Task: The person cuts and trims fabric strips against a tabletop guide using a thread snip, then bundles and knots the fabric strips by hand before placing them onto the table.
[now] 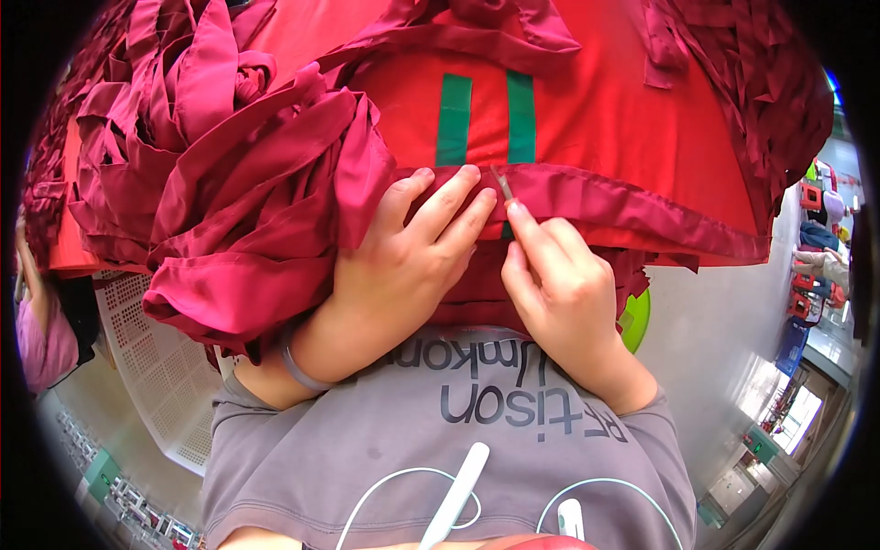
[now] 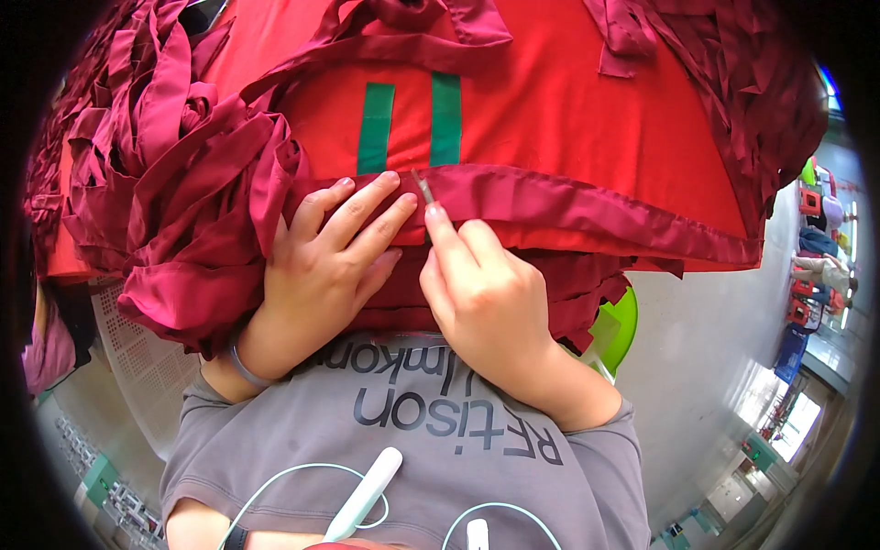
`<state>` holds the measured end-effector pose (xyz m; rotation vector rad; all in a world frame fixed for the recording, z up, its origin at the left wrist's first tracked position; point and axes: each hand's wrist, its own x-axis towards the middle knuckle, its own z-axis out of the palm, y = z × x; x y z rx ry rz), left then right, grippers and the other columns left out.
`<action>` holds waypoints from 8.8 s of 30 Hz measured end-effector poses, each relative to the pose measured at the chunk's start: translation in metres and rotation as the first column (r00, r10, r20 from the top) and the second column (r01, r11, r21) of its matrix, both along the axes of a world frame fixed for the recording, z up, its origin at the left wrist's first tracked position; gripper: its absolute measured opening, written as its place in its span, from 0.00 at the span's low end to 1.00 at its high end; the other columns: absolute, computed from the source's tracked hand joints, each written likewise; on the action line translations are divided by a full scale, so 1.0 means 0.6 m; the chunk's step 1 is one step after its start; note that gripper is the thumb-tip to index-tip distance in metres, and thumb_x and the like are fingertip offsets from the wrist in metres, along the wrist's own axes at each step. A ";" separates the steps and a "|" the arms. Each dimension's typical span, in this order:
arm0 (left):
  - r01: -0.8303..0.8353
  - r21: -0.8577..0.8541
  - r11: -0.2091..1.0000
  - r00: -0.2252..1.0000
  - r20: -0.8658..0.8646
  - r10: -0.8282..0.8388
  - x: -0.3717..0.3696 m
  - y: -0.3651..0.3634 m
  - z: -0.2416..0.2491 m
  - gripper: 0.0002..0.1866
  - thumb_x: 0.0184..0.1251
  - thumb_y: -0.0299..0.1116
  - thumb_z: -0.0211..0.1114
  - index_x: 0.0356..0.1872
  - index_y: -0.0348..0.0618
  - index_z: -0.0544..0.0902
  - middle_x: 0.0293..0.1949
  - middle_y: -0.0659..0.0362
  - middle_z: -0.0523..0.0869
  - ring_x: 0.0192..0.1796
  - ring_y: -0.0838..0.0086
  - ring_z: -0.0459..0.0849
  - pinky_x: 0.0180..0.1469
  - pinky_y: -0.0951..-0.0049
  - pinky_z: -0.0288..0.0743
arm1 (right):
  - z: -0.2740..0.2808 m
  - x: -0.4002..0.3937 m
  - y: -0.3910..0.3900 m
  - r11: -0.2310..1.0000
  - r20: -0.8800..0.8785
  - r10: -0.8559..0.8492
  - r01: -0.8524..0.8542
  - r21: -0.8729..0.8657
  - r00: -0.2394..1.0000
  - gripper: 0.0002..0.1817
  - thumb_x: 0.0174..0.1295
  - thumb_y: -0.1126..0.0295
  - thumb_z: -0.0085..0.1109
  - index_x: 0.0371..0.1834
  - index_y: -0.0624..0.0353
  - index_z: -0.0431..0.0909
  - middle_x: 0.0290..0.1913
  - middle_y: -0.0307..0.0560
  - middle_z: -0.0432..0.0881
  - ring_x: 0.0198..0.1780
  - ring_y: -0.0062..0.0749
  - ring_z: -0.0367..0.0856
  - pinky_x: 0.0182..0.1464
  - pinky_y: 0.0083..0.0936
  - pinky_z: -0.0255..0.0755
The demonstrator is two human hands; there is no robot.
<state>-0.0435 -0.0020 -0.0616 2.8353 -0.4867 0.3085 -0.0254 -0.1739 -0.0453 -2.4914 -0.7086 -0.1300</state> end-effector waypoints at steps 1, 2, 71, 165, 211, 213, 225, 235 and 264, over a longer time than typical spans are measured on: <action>0.000 0.002 1.000 1.000 0.002 0.000 0.000 0.000 -0.001 0.26 0.51 0.38 0.64 0.56 0.59 0.77 0.60 0.72 0.74 0.55 0.70 0.71 0.48 0.69 0.67 | -0.004 0.004 0.003 1.000 0.023 -0.024 0.024 0.008 0.999 0.18 0.51 0.78 0.59 0.48 0.67 0.77 0.25 0.45 0.70 0.19 0.33 0.74 0.21 0.26 0.69; 0.003 -0.004 1.000 1.000 0.008 -0.003 -0.001 0.000 -0.004 0.26 0.51 0.38 0.64 0.56 0.59 0.77 0.60 0.71 0.74 0.55 0.70 0.71 0.49 0.69 0.67 | -0.009 0.008 0.006 0.995 0.008 -0.069 0.068 0.072 0.998 0.19 0.51 0.78 0.59 0.49 0.67 0.76 0.25 0.46 0.71 0.19 0.34 0.74 0.21 0.27 0.70; -0.031 -0.436 0.899 0.998 0.031 0.050 -0.004 -0.010 0.029 0.06 0.46 0.30 0.69 0.27 0.46 0.80 0.24 0.63 0.77 0.31 0.68 0.75 0.33 0.68 0.71 | 0.051 0.025 -0.029 0.594 -0.523 0.271 0.287 0.751 0.808 0.05 0.62 0.80 0.54 0.29 0.66 0.70 0.27 0.34 0.69 0.29 0.11 0.62 0.32 0.11 0.58; -0.014 0.132 0.991 0.994 0.107 0.000 0.030 -0.006 0.042 0.07 0.57 0.35 0.64 0.27 0.44 0.81 0.44 0.62 0.76 0.54 0.66 0.73 0.66 0.50 0.54 | -0.014 0.200 -0.651 -0.108 0.363 -0.931 0.977 -0.182 -0.035 0.21 0.64 0.52 0.46 0.49 0.56 0.75 0.47 0.56 0.80 0.48 0.53 0.79 0.48 0.45 0.73; -0.063 0.035 0.997 0.998 0.004 0.063 -0.009 -0.012 -0.002 0.25 0.53 0.46 0.65 0.56 0.66 0.77 0.55 0.68 0.72 0.52 0.75 0.73 0.65 0.32 0.34 | -0.011 -0.011 -0.002 0.998 0.121 -0.054 0.057 -0.025 0.991 0.18 0.50 0.73 0.61 0.47 0.63 0.80 0.18 0.40 0.71 0.17 0.27 0.73 0.20 0.23 0.67; -0.067 0.040 0.997 0.998 0.003 0.067 -0.009 -0.011 -0.001 0.25 0.53 0.46 0.65 0.56 0.66 0.77 0.55 0.68 0.72 0.52 0.75 0.73 0.64 0.32 0.36 | -0.015 -0.004 0.004 0.997 0.105 -0.072 0.072 0.004 0.992 0.18 0.51 0.74 0.61 0.47 0.64 0.79 0.19 0.41 0.73 0.17 0.29 0.74 0.21 0.24 0.68; -0.097 0.001 0.995 0.990 0.099 0.097 -0.010 -0.010 -0.014 0.21 0.53 0.42 0.61 0.50 0.53 0.79 0.53 0.68 0.78 0.51 0.76 0.77 0.68 0.38 0.35 | -0.009 -0.022 0.001 0.999 0.083 0.012 -0.009 -0.035 0.996 0.18 0.50 0.73 0.61 0.47 0.63 0.80 0.18 0.39 0.70 0.17 0.27 0.71 0.19 0.23 0.66; -0.079 0.004 0.997 0.991 0.107 0.078 -0.006 -0.010 -0.010 0.19 0.52 0.40 0.62 0.48 0.52 0.81 0.52 0.67 0.79 0.50 0.75 0.77 0.68 0.36 0.35 | -0.026 -0.004 0.014 0.999 0.122 -0.018 0.014 0.036 0.992 0.17 0.53 0.72 0.60 0.47 0.65 0.79 0.18 0.41 0.72 0.17 0.30 0.73 0.20 0.26 0.67; -0.062 -0.060 0.996 0.998 0.025 0.064 -0.011 -0.009 -0.006 0.22 0.52 0.38 0.65 0.53 0.61 0.79 0.55 0.66 0.75 0.50 0.74 0.75 0.67 0.38 0.28 | 0.005 -0.023 -0.009 0.995 -0.081 -0.044 0.051 0.085 0.996 0.18 0.52 0.74 0.60 0.48 0.62 0.79 0.21 0.43 0.77 0.19 0.31 0.75 0.23 0.25 0.70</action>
